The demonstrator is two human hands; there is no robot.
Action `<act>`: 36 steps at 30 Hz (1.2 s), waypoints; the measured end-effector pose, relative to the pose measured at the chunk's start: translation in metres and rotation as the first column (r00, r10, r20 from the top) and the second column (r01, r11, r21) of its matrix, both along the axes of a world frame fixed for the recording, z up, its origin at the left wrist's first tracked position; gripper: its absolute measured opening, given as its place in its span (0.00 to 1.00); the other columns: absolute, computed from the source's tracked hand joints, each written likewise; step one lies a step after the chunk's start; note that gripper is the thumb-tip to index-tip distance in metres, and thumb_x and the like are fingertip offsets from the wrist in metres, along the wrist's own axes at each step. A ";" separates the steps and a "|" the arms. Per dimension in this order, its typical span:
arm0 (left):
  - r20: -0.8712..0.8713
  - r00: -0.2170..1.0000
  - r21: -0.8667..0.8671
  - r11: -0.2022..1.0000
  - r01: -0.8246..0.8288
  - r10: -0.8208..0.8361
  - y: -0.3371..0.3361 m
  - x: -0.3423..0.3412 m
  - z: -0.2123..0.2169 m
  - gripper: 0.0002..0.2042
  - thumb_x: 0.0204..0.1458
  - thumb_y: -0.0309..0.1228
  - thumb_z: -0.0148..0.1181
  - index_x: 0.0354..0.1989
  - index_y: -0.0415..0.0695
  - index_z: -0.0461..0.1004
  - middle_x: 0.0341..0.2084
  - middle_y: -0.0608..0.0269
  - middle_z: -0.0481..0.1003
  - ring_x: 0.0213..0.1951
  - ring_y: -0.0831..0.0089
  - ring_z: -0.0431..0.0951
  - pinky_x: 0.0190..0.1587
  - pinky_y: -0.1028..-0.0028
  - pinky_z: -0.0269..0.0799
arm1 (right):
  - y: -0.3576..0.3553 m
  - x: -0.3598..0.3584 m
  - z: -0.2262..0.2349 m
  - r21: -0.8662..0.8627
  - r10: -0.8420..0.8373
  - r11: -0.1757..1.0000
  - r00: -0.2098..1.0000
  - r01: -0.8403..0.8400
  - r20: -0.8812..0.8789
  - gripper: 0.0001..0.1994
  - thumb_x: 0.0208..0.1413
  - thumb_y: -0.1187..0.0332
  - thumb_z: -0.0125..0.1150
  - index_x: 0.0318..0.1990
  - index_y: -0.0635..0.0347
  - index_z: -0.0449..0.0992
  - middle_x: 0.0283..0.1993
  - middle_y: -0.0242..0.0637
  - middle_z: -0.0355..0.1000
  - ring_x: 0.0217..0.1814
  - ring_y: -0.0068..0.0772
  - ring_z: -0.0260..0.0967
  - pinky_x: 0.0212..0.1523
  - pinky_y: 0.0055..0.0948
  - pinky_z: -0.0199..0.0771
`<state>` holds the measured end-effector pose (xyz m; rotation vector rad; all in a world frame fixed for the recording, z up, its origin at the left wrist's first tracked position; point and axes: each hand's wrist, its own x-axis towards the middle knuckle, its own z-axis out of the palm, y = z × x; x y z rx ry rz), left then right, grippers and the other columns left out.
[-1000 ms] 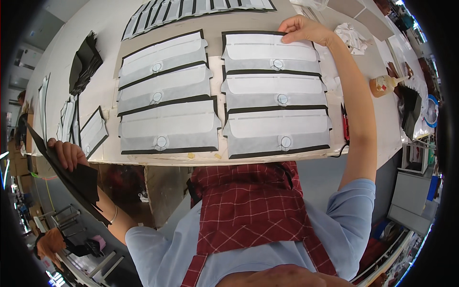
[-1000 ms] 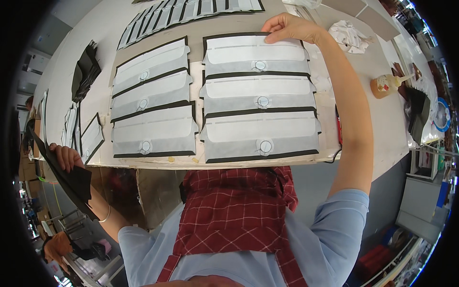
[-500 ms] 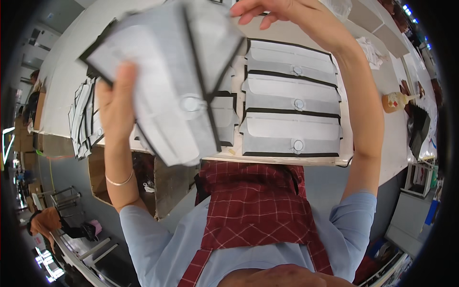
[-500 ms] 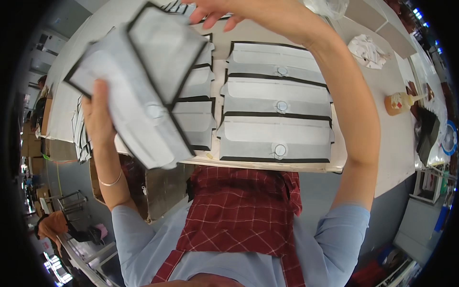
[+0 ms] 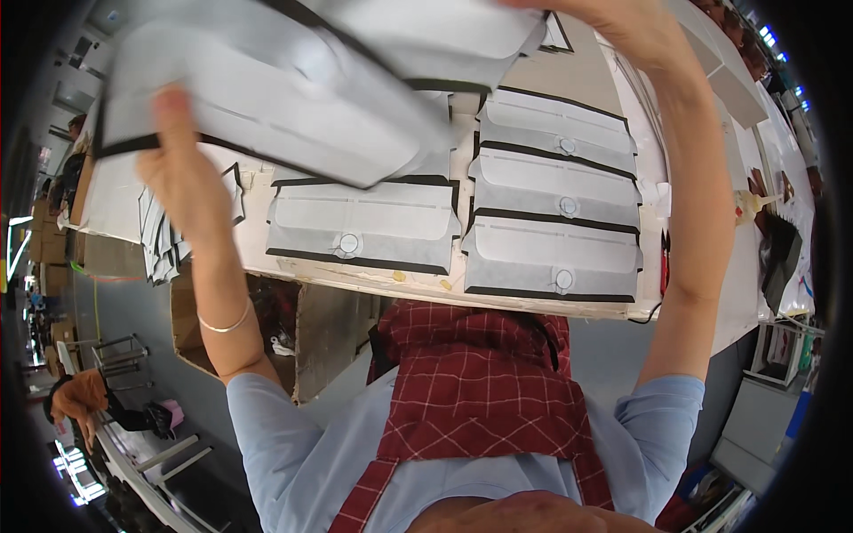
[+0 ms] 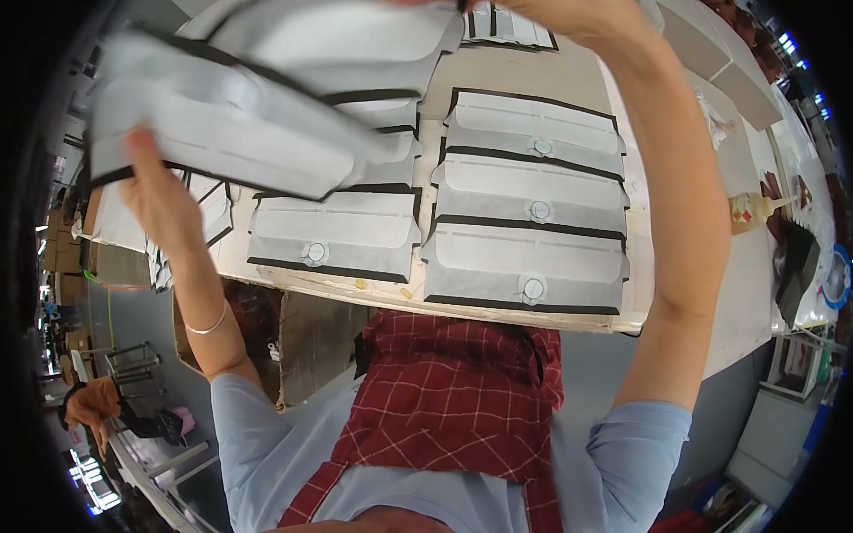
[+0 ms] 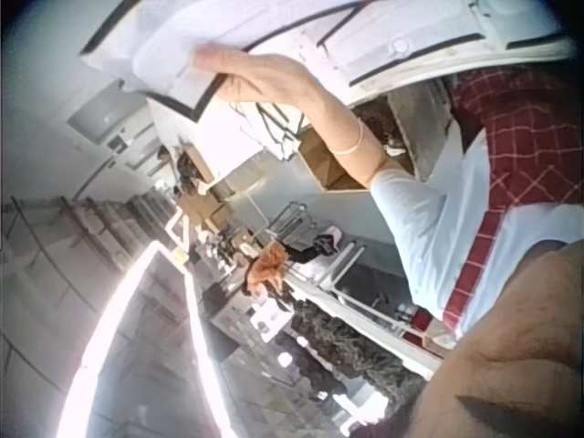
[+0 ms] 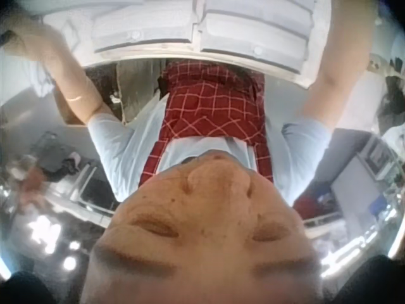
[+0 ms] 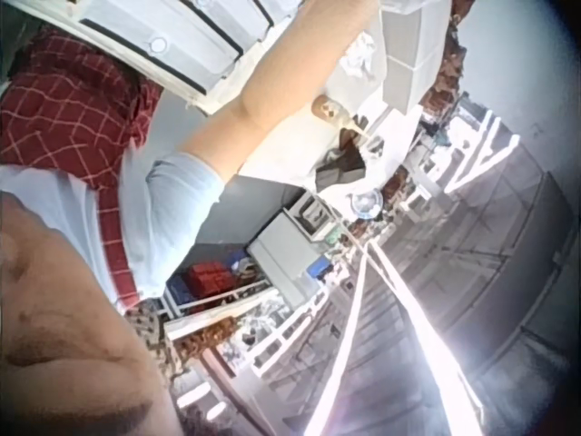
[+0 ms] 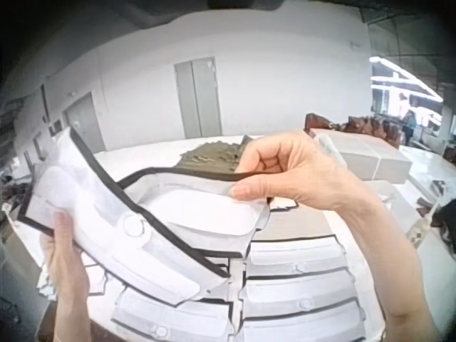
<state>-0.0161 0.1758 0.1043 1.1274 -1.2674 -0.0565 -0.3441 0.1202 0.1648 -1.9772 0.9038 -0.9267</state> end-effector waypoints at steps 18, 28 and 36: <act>-0.791 0.609 0.279 0.849 0.448 -0.061 -0.009 0.153 -0.028 0.20 0.63 0.41 0.52 0.58 0.41 0.69 0.51 0.62 0.75 0.50 0.68 0.76 0.54 0.68 0.73 | -0.065 -0.207 -0.170 0.553 -0.413 0.774 0.908 0.308 0.071 0.13 0.55 0.68 0.67 0.47 0.59 0.78 0.39 0.28 0.76 0.39 0.16 0.72 0.42 0.18 0.74; -0.785 0.606 0.311 0.764 0.566 -0.130 -0.038 0.079 -0.021 0.21 0.62 0.42 0.54 0.56 0.38 0.70 0.49 0.58 0.76 0.48 0.67 0.78 0.52 0.68 0.74 | -0.066 -0.207 -0.154 0.339 -0.348 0.823 0.876 0.456 -0.335 0.12 0.51 0.64 0.69 0.43 0.56 0.80 0.35 0.23 0.75 0.35 0.13 0.65 0.36 0.17 0.63; -0.808 0.547 0.182 0.789 0.586 -0.220 -0.063 0.029 -0.038 0.19 0.64 0.38 0.51 0.56 0.35 0.68 0.52 0.57 0.74 0.52 0.66 0.74 0.57 0.66 0.69 | -0.050 -0.075 -0.099 -0.087 -0.208 0.978 0.949 0.192 -0.237 0.15 0.54 0.69 0.64 0.49 0.60 0.77 0.42 0.32 0.75 0.45 0.23 0.70 0.47 0.24 0.70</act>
